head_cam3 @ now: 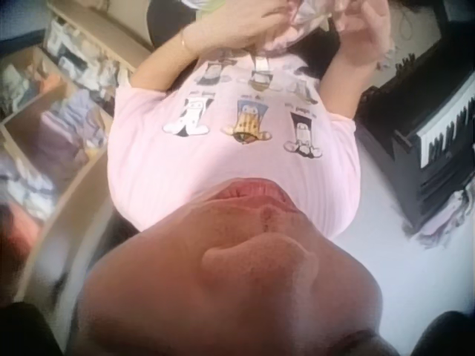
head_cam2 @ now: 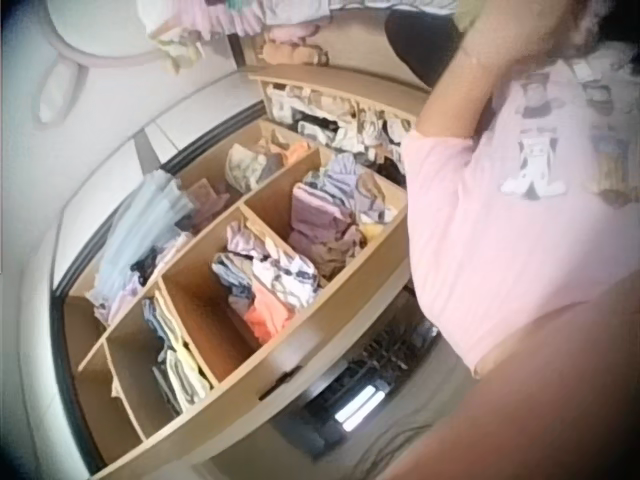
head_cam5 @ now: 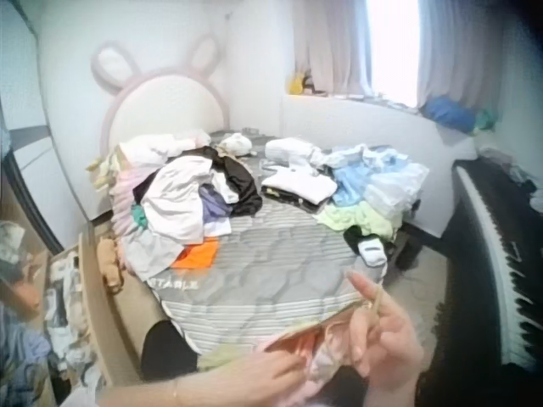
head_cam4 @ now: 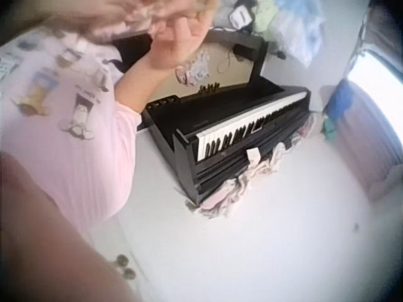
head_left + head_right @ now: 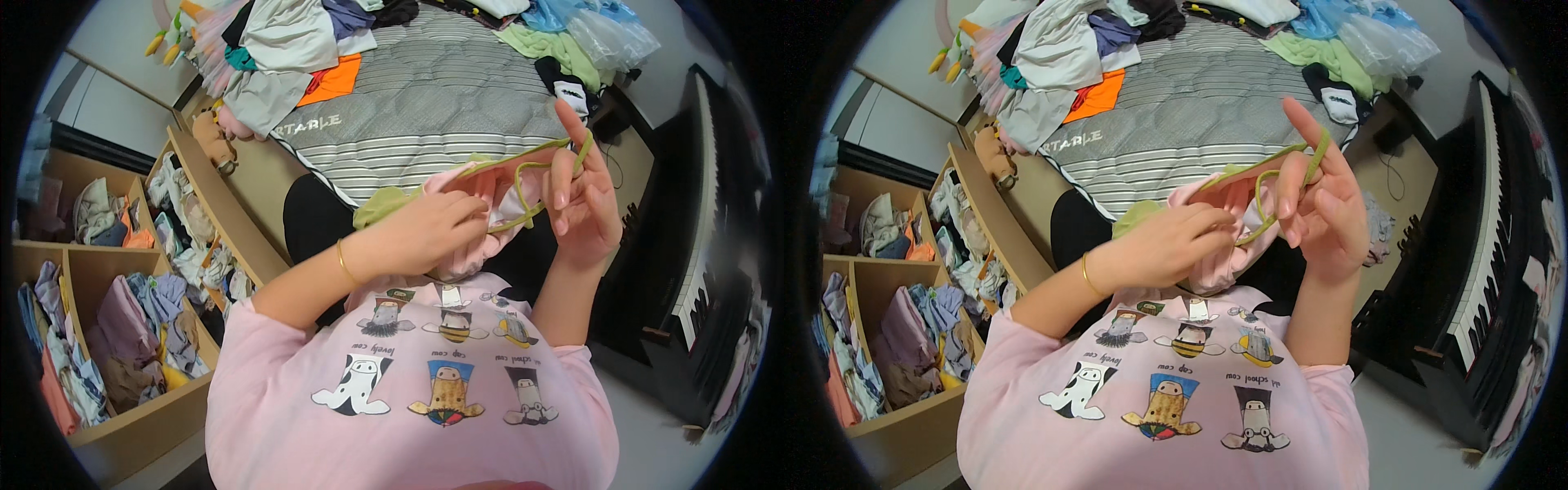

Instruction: The person folds a black and red sports jersey, a white t-shirt, and a pink and green dress on a bed by hand.

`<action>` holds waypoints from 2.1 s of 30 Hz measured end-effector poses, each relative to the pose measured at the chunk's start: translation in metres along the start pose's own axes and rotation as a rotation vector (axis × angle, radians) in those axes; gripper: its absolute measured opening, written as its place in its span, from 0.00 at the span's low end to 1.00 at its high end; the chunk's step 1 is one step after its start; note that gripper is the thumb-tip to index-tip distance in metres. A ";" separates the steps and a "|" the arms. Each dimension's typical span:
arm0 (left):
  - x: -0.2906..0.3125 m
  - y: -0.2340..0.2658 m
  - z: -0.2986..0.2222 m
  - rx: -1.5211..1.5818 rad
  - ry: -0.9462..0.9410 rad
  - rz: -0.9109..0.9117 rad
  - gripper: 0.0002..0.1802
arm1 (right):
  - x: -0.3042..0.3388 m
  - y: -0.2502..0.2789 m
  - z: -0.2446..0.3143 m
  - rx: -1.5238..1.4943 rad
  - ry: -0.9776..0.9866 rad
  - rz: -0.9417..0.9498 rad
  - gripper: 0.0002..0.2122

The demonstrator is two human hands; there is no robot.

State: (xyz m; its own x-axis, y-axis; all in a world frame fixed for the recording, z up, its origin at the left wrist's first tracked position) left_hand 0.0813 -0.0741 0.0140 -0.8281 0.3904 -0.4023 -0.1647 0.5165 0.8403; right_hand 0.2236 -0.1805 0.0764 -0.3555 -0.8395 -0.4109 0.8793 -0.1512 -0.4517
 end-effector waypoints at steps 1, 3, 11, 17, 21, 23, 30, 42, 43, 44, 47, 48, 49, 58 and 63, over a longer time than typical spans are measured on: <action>0.004 0.003 -0.007 -0.064 -0.081 -0.079 0.19 | 0.002 0.004 -0.001 -0.020 0.008 -0.030 0.38; 0.008 -0.005 -0.013 -0.030 -0.125 -0.024 0.18 | 0.004 0.008 -0.002 -0.021 0.024 -0.029 0.38; 0.018 -0.011 0.040 0.502 0.503 -0.468 0.08 | 0.014 0.002 -0.005 -0.003 0.029 -0.049 0.39; -0.023 -0.037 0.047 0.798 0.532 -0.166 0.11 | 0.022 -0.020 0.005 0.029 -0.051 -0.167 0.44; -0.026 -0.036 0.045 0.873 0.636 -0.160 0.15 | 0.036 -0.036 0.019 -0.212 -0.120 0.138 0.55; -0.019 -0.015 0.054 0.803 0.709 -0.143 0.16 | 0.036 -0.039 0.035 -0.227 -0.042 0.249 0.56; -0.032 0.092 -0.015 -0.026 0.167 0.580 0.16 | 0.008 -0.030 0.105 0.067 0.208 0.117 0.50; -0.032 0.214 0.025 -0.147 0.248 -0.286 0.08 | -0.069 -0.033 0.101 0.273 -0.016 0.087 0.33; -0.027 0.224 0.063 0.041 0.330 -0.323 0.06 | -0.095 -0.020 0.083 0.247 -0.102 0.022 0.30; -0.030 0.234 0.090 0.358 0.497 -0.442 0.05 | -0.114 0.005 0.075 0.195 -0.209 -0.019 0.27; -0.023 0.277 0.148 1.058 0.464 -0.983 0.10 | -0.148 0.014 0.102 0.437 -0.068 -0.284 0.25; -0.021 0.294 0.150 1.187 0.348 -1.013 0.11 | -0.154 -0.003 0.108 0.449 -0.038 -0.263 0.25; -0.014 0.310 0.152 1.152 0.300 -1.023 0.11 | -0.154 -0.022 0.121 0.494 0.102 -0.290 0.25; -0.039 0.300 0.033 -0.072 0.343 -0.418 0.06 | -0.136 -0.018 0.134 0.657 -0.210 -0.014 0.22; -0.028 0.313 0.042 0.242 0.438 -0.705 0.20 | -0.114 -0.044 0.105 1.038 -0.303 0.216 0.25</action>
State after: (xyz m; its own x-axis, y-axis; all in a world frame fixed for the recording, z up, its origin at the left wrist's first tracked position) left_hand 0.0752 0.1088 0.2734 -0.7157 -0.3858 -0.5822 -0.6403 0.6953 0.3264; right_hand 0.2582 -0.1329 0.2258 -0.1947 -0.9728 -0.1258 0.8028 -0.2317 0.5493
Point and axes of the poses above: each hand's wrist, its own x-axis away from the middle knuckle, its own y-axis out of the back of the hand, z = x × y, the point moved 6 cm from there along -x, towards the middle knuckle, and after that the axes turned 6 degrees about -y, right-handed, at the moved point
